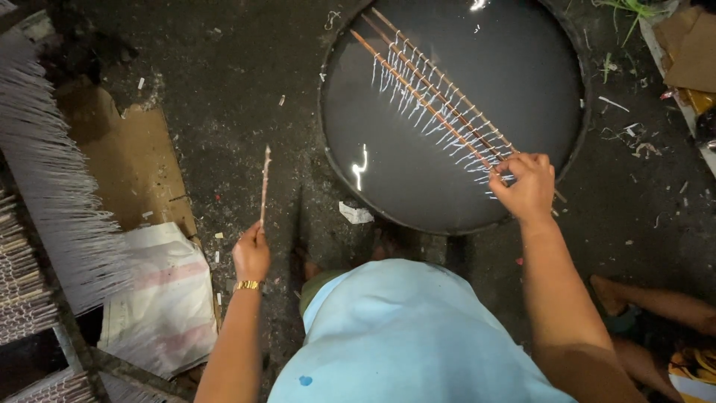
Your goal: Dipping frames of candle wicks into a vat of molten wax and hanging them on a rack to cool and harden.
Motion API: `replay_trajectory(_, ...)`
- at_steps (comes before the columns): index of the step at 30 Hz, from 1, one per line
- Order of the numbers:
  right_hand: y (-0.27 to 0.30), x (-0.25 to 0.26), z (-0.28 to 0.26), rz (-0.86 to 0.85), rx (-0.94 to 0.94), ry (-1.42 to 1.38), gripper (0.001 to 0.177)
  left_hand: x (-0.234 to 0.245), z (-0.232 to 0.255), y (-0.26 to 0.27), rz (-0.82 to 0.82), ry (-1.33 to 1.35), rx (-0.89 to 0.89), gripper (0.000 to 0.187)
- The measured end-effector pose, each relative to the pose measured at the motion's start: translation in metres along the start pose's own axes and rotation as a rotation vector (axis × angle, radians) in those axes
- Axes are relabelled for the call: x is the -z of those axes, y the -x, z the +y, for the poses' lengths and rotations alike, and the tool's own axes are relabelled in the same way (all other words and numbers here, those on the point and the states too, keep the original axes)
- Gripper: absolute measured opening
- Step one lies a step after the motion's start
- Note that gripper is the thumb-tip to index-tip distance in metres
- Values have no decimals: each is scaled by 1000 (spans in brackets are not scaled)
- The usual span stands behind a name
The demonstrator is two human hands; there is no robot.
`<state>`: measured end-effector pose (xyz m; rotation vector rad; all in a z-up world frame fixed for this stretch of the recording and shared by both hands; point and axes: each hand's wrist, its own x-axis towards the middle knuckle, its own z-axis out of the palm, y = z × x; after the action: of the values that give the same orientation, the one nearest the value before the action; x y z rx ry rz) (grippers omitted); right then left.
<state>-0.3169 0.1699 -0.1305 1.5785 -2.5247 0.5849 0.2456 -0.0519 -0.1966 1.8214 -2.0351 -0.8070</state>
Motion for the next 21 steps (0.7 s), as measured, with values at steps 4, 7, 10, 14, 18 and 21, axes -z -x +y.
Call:
replay_trajectory(4, 1, -4, 2, 5, 6, 2, 19, -1, 22, -7, -1, 80, -13, 28)
replay_trajectory(7, 2, -8, 5, 8, 9, -2, 20, 4, 48, -8, -23, 145, -39, 29)
replay_trajectory(10, 3, -12, 8, 17, 15, -2, 21, 2, 59, -9, -35, 155, -90, 29)
replay_trajectory(14, 4, -16, 10, 30, 9, -26, 22, -4, 56, -5, -28, 149, -87, 28)
replay_trajectory(18, 3, -15, 9, 34, 4, -29, 21, -7, 45, -3, -35, 150, -82, 30)
replay_trajectory(21, 3, -11, 5, 14, -5, -36, 19, -9, 43, 0, -48, 140, -60, 30)
